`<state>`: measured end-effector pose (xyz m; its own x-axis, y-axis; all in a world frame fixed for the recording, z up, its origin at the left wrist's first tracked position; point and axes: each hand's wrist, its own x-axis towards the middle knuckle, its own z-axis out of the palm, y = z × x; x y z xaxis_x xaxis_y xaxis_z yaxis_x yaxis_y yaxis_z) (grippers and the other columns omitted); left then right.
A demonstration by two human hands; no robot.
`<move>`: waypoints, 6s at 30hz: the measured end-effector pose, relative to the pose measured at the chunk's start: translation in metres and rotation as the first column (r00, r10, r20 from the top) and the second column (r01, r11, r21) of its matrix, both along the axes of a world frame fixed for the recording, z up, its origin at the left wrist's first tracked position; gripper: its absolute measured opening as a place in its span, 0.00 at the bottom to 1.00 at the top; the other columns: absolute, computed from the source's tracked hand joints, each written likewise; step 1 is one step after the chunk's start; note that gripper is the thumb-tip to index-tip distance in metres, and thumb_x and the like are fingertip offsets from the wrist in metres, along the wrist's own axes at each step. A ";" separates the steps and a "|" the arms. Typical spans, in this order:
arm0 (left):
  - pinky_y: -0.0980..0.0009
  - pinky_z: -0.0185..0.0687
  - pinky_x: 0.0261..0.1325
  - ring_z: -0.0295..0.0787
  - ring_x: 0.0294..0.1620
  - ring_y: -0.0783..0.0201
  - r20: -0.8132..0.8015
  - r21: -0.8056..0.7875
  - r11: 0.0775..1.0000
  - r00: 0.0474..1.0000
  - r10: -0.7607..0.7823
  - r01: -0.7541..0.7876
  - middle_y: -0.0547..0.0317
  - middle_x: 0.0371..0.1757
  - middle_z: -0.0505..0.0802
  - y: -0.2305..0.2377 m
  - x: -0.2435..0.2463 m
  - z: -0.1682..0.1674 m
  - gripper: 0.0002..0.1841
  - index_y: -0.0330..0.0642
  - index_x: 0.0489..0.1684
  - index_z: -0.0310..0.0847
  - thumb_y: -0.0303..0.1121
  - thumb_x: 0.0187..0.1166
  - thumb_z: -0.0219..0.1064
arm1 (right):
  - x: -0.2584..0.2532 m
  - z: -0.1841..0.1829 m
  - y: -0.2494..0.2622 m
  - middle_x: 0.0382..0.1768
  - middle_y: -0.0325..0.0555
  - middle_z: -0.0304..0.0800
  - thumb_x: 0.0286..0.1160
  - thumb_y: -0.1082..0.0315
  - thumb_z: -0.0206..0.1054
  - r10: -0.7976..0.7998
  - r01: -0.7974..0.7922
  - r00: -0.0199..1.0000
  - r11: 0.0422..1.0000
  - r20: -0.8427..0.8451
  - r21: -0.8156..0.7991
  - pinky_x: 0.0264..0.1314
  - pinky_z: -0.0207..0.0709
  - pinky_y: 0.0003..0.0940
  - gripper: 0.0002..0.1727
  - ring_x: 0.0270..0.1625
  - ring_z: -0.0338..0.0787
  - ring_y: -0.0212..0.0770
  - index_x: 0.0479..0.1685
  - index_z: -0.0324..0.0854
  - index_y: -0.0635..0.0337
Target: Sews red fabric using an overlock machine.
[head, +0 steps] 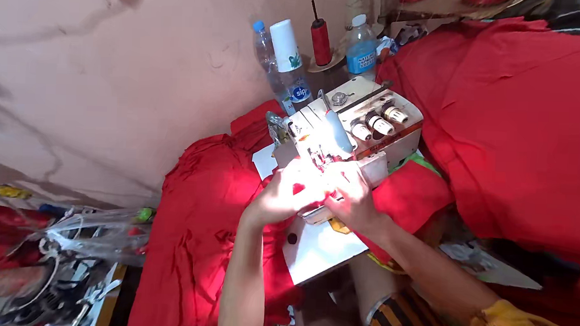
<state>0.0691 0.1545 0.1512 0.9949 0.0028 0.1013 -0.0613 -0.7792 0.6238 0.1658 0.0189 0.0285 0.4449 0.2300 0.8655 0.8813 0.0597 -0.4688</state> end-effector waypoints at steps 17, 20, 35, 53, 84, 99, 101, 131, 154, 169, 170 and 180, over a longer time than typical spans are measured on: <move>0.70 0.80 0.64 0.85 0.59 0.68 0.299 0.009 0.989 0.944 0.137 -0.146 0.57 0.51 0.92 -0.002 0.001 -0.038 0.13 0.39 0.46 0.90 0.29 0.63 0.76 | 0.030 0.042 -0.029 0.33 0.31 0.89 0.65 0.68 0.78 0.526 -0.647 0.610 0.762 -0.593 0.011 0.39 0.80 0.13 0.26 0.34 0.85 0.16 0.63 0.77 0.65; 0.67 0.81 0.62 0.86 0.57 0.63 0.283 0.043 0.973 0.937 0.206 -0.227 0.53 0.48 0.91 -0.012 0.007 -0.039 0.06 0.39 0.40 0.93 0.26 0.69 0.74 | 0.030 0.041 -0.030 0.34 0.32 0.90 0.65 0.67 0.76 0.525 -0.645 0.622 0.765 -0.581 0.002 0.41 0.81 0.15 0.25 0.36 0.86 0.17 0.62 0.78 0.64; 0.73 0.81 0.56 0.83 0.52 0.70 0.129 -0.031 0.970 0.961 0.243 -0.241 0.53 0.49 0.87 0.004 0.010 -0.025 0.04 0.35 0.34 0.90 0.27 0.72 0.73 | 0.033 0.038 -0.029 0.39 0.34 0.92 0.70 0.70 0.74 0.626 -0.721 0.562 0.691 -0.540 0.051 0.46 0.84 0.16 0.16 0.39 0.88 0.18 0.56 0.84 0.63; 0.50 0.77 0.71 0.87 0.67 0.46 0.421 0.277 0.914 0.893 0.161 -0.296 0.44 0.58 0.94 0.000 -0.039 -0.071 0.16 0.34 0.49 0.93 0.25 0.68 0.64 | 0.023 0.055 -0.049 0.47 0.37 0.90 0.74 0.68 0.67 0.581 -0.679 0.561 0.730 -0.590 0.074 0.43 0.83 0.15 0.22 0.38 0.87 0.18 0.64 0.71 0.68; 0.50 0.81 0.54 0.88 0.49 0.54 -0.385 0.274 0.956 0.923 0.007 0.107 0.47 0.44 0.91 -0.013 0.016 0.013 0.14 0.33 0.49 0.88 0.34 0.74 0.64 | 0.020 0.027 -0.046 0.36 0.37 0.83 0.91 0.59 0.45 0.564 -0.727 0.605 0.679 -0.562 -0.102 0.43 0.75 0.16 0.25 0.34 0.79 0.16 0.69 0.74 0.70; 0.81 0.78 0.48 0.81 0.39 0.82 -0.274 0.003 1.000 0.961 -0.021 0.023 0.62 0.42 0.90 -0.012 0.004 0.018 0.12 0.36 0.55 0.86 0.33 0.85 0.61 | 0.016 0.035 -0.039 0.51 0.46 0.88 0.89 0.62 0.45 0.556 -0.710 0.623 0.697 -0.550 -0.100 0.54 0.76 0.20 0.25 0.47 0.82 0.20 0.68 0.80 0.71; 0.76 0.80 0.53 0.83 0.44 0.78 -0.283 0.057 0.998 0.959 0.029 -0.013 0.60 0.46 0.90 -0.011 0.004 0.014 0.17 0.39 0.66 0.81 0.36 0.85 0.61 | 0.015 0.041 -0.041 0.43 0.43 0.88 0.90 0.58 0.43 0.547 -0.720 0.611 0.684 -0.572 -0.116 0.52 0.77 0.21 0.27 0.42 0.83 0.20 0.69 0.79 0.70; 0.48 0.81 0.52 0.90 0.47 0.55 -0.343 0.466 0.884 0.929 0.136 0.043 0.53 0.42 0.93 -0.012 0.016 0.041 0.16 0.42 0.45 0.91 0.46 0.79 0.69 | 0.023 0.023 -0.025 0.30 0.43 0.87 0.70 0.64 0.68 0.450 -0.574 0.761 0.802 -0.467 -0.164 0.35 0.73 0.23 0.12 0.31 0.79 0.27 0.39 0.90 0.65; 0.50 0.81 0.50 0.90 0.47 0.54 -0.288 0.417 0.903 0.957 0.027 0.100 0.50 0.41 0.93 -0.020 0.013 0.022 0.14 0.38 0.45 0.91 0.39 0.78 0.64 | 0.037 0.014 -0.050 0.35 0.35 0.89 0.72 0.68 0.70 0.571 -0.839 0.430 0.539 -0.699 -0.077 0.25 0.75 0.14 0.25 0.21 0.79 0.17 0.68 0.69 0.64; 0.51 0.82 0.57 0.91 0.55 0.52 -0.172 0.435 0.884 0.980 -0.103 0.170 0.48 0.47 0.94 -0.030 0.008 0.015 0.17 0.40 0.47 0.92 0.38 0.80 0.57 | 0.044 0.022 -0.052 0.35 0.34 0.88 0.73 0.68 0.70 0.631 -0.899 0.359 0.432 -0.688 -0.073 0.23 0.76 0.13 0.23 0.22 0.80 0.17 0.65 0.71 0.66; 0.47 0.80 0.59 0.89 0.58 0.48 -0.247 0.443 0.882 0.967 -0.055 0.164 0.45 0.50 0.93 -0.032 0.012 0.017 0.18 0.37 0.50 0.92 0.37 0.81 0.57 | 0.042 0.022 -0.056 0.35 0.33 0.88 0.73 0.68 0.69 0.629 -0.899 0.360 0.432 -0.689 -0.075 0.23 0.75 0.12 0.23 0.21 0.79 0.16 0.65 0.71 0.65; 0.59 0.82 0.60 0.87 0.53 0.61 -0.215 0.338 0.941 0.975 0.056 0.020 0.53 0.48 0.91 -0.013 0.009 0.006 0.16 0.40 0.51 0.91 0.41 0.84 0.62 | 0.045 0.018 -0.049 0.38 0.37 0.90 0.76 0.70 0.70 0.571 -0.851 0.396 0.522 -0.720 -0.054 0.20 0.76 0.16 0.16 0.18 0.79 0.20 0.60 0.77 0.62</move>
